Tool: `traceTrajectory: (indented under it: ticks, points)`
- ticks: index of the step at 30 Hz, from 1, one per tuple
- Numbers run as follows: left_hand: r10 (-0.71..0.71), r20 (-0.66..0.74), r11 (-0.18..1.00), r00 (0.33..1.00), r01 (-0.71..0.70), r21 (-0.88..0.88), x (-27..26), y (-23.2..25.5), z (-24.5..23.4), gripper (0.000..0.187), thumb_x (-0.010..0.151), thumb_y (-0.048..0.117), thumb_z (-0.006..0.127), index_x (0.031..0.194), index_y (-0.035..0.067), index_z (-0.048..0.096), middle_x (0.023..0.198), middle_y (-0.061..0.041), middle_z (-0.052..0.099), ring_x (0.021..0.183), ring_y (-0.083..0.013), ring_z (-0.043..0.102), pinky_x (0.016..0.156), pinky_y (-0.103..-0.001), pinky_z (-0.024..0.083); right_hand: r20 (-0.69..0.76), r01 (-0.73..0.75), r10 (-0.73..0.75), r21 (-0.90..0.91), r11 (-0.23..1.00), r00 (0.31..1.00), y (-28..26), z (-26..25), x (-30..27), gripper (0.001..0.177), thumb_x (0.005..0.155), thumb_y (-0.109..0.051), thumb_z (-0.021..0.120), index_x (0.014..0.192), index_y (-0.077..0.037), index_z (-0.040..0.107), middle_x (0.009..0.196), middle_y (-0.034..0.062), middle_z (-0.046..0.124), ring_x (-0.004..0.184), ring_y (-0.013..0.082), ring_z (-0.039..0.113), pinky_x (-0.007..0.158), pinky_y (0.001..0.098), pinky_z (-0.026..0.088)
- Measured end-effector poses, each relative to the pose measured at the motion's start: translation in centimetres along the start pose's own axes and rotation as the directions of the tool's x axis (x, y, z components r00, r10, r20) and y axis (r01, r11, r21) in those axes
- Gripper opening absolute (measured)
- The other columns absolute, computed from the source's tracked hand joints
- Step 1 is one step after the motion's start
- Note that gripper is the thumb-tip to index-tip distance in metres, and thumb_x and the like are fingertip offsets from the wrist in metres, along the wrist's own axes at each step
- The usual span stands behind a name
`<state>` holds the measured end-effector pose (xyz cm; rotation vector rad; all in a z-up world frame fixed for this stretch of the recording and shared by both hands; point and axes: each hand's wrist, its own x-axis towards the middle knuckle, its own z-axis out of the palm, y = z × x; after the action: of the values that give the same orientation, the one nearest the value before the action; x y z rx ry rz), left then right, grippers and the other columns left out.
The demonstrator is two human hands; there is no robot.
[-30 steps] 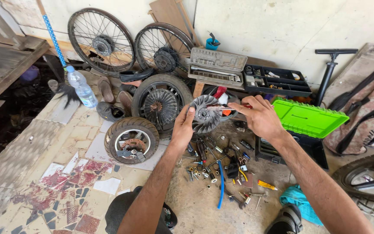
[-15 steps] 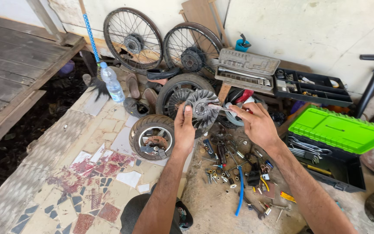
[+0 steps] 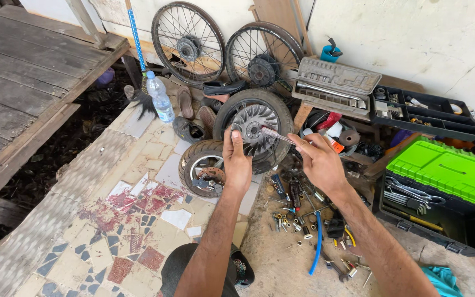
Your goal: The person handles a metal variator fan component by hand, using a screwdriver to pry between its fins. They then select small parts including a spring and metal clips from a green plastic toolbox while sitting on the floor surrounded by motorcycle wheels.
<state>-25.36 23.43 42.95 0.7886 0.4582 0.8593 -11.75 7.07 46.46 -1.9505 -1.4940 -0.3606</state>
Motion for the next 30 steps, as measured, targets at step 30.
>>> traceTrajectory:
  ticks: [30]
  points:
    - [0.022,0.084,0.963,0.996,0.001,-0.269,0.1,-0.8,0.4,0.048,0.108,0.041,0.044,0.150,0.019,0.041,0.142,-0.006,0.055,0.128,-0.0219,0.054,0.108,-0.047,0.043,-0.001,-0.067,0.069,0.213,0.975,0.998,-4.8,2.7,-1.2,0.041,0.100,-0.005,0.061,0.140,-0.008,0.061,0.090,0.0120,0.067,0.066,0.0261,0.069,0.054,0.0379,0.057]
